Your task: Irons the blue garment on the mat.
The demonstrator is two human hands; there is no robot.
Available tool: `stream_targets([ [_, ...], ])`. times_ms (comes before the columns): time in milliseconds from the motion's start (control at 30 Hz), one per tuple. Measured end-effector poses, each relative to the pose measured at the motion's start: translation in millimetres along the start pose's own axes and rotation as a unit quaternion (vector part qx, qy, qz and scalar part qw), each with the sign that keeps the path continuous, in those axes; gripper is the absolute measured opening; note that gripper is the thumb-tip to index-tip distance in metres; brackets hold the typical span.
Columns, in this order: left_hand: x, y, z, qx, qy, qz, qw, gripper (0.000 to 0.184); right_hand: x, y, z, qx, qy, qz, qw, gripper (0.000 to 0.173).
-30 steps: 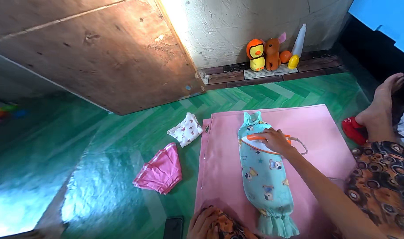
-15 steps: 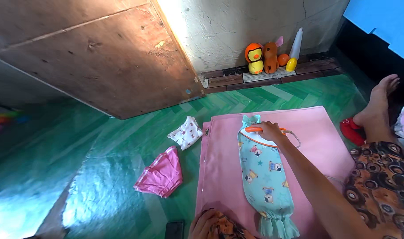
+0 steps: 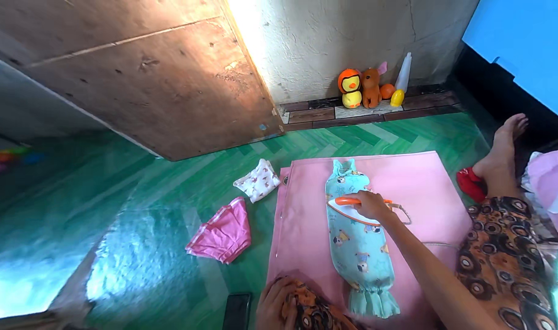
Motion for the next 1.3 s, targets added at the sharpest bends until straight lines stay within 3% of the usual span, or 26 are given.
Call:
stream_targets([
  [467, -2.6, 2.7, 1.8, -0.013, 0.015, 0.021, 1.000, 0.032, 75.9, -106.4, 7.9, -0.080, -0.008, -0.044, 0.996, 0.045],
  [633, -3.8, 3.0, 3.4, -0.016, 0.014, 0.010, 1.000, 0.031, 89.7, -118.1, 11.8, -0.079, -0.025, -0.028, 0.996, 0.043],
  [800, -2.6, 2.4, 0.9, -0.023, 0.000, -0.005, 1.000, 0.029, 89.0, -110.8, 13.7, 0.010, -0.042, 0.020, 0.999, 0.047],
  [967, -4.2, 4.5, 3.2, -0.029, -0.014, -0.021, 0.999, 0.029, 59.8, -87.2, 24.1, 0.132, 0.001, 0.079, 0.988, 0.050],
  [1300, -1.1, 3.6, -2.9, -0.029, -0.035, -0.027, 0.999, 0.030, -8.1, -22.1, 48.9, 0.227, 0.038, 0.149, 0.962, 0.051],
])
Point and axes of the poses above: each hand's wrist, its own y-axis towards the middle knuckle, its own x-axis out of the palm, z = x × y, the point moved 10 cm from there along y, towards the middle knuckle, and after that the axes turned 9 degrees about x, right-handed, at the moved point
